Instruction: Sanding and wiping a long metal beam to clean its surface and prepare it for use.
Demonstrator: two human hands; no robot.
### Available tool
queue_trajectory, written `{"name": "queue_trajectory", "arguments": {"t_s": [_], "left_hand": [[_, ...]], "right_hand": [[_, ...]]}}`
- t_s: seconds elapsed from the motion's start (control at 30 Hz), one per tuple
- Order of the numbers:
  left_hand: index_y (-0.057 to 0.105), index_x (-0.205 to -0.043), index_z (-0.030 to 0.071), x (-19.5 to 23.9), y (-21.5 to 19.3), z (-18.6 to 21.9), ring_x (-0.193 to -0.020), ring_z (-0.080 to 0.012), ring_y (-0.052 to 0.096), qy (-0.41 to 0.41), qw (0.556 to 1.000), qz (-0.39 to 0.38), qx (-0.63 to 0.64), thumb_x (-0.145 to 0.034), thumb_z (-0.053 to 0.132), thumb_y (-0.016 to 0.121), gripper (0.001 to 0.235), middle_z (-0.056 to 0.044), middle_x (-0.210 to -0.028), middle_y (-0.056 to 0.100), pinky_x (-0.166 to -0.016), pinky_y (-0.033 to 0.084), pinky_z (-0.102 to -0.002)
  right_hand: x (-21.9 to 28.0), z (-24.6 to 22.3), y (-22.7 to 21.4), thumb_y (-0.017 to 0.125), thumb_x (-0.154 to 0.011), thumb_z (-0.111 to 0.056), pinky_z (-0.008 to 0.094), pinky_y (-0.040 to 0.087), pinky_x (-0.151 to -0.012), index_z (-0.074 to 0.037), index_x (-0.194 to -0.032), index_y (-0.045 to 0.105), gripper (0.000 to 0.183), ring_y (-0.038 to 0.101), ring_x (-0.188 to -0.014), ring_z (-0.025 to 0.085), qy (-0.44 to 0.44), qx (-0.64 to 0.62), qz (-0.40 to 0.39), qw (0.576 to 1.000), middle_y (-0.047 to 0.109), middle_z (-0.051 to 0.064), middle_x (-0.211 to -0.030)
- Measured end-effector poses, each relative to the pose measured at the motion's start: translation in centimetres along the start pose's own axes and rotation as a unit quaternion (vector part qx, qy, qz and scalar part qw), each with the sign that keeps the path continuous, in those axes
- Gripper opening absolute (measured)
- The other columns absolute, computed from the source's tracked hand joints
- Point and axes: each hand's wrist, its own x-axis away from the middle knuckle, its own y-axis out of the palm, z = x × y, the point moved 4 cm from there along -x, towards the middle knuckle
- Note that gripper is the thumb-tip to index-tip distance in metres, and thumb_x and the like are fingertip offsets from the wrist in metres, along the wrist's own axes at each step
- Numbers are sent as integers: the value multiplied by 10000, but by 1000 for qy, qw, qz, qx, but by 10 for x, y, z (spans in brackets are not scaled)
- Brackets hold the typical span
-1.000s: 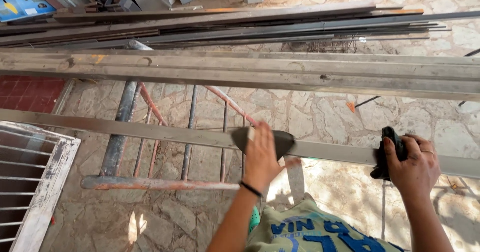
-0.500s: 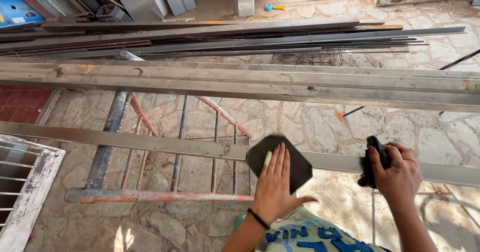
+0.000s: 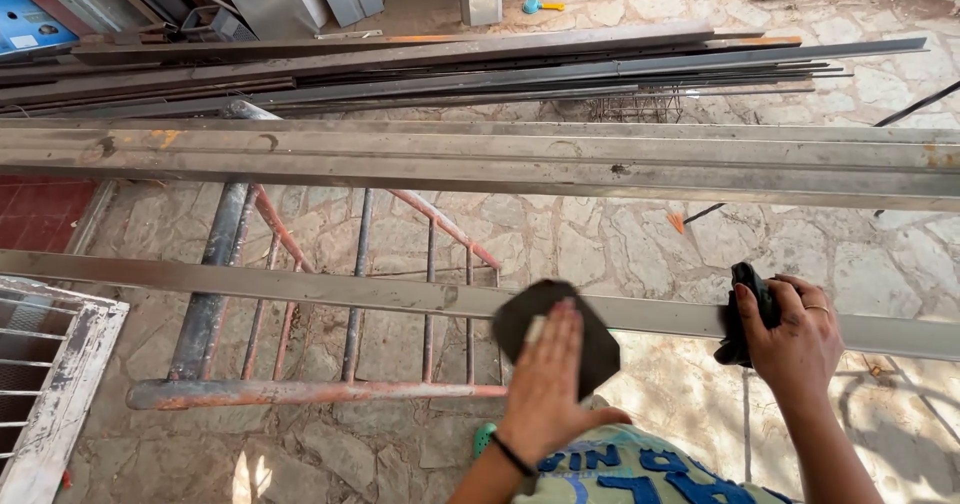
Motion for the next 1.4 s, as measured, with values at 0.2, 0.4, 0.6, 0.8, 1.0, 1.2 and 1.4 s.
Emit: {"name": "queue_trajectory", "arguments": {"t_s": [0.2, 0.4, 0.6, 0.8, 1.0, 1.2, 1.4], "left_hand": [[129, -1568, -65, -20, 83, -124, -1537, -357, 121, -200, 925, -263, 189, -707, 976, 13, 1356, -266, -1654, 110, -1234, 42, -476], [-43, -1582, -40, -36, -8, 15, -1567, -295, -69, -35, 870, -305, 387, -669, 907, 216, 1340, -162, -1703, -75, -1229, 8, -472], [152, -1582, -67, 2, 57, -99, -1550, -331, 173, -204, 951, -134, 187, -792, 925, 192, 1269, -231, -1670, 169, -1219, 191, -452], [-32, -1580, -95, -36, 47, 26, -1569, -338, -32, -38, 996, -25, 72, -751, 980, 43, 1360, -237, -1667, -18, -1296, -34, -441], [87, -1583, -87, -2, 45, -52, -1558, -332, 115, -163, 971, -139, 108, -746, 1012, 252, 1391, -240, -1677, 102, -1243, 122, -439], [-41, -1570, -67, -59, 44, 73, -1587, -325, -33, -30, 980, 30, 195, -720, 927, -49, 1308, -216, -1686, -50, -1301, -3, -436], [31, -1589, -81, -5, 35, -35, -1558, -337, 77, -75, 995, -63, 1, -695, 1042, 94, 1437, -255, -1671, 55, -1273, 68, -404]], "right_hand": [[0, -2, -1, 584, -1078, -551, 488, 504, -866, -85, -1178, 778, 515, 643, -1150, 355, -11, 1, 21, 1000, 694, 127, -1292], [0, -1, -1, 560, -1060, -573, 491, 504, -845, -91, -1192, 770, 542, 613, -1207, 352, 7, -1, -3, 1000, 685, 120, -1325], [1, -1, 1, 590, -1068, -560, 478, 509, -863, -97, -1179, 784, 514, 649, -1156, 351, -6, 2, 24, 1000, 700, 111, -1310], [-1, -6, -5, 556, -1053, -579, 490, 511, -835, -96, -1223, 763, 552, 626, -1171, 346, 16, -6, -5, 1000, 671, 115, -1318], [0, -3, -1, 571, -1047, -579, 485, 509, -847, -107, -1176, 771, 529, 630, -1184, 348, 6, -5, 14, 1000, 685, 116, -1294], [1, -7, -4, 617, -1040, -542, 494, 498, -889, -92, -1191, 778, 501, 632, -1172, 349, 0, -20, 30, 999, 679, 112, -1292], [2, -3, -1, 619, -1031, -549, 458, 518, -862, -121, -1148, 782, 472, 645, -1180, 320, -12, -4, 47, 999, 694, 79, -1289]]}}
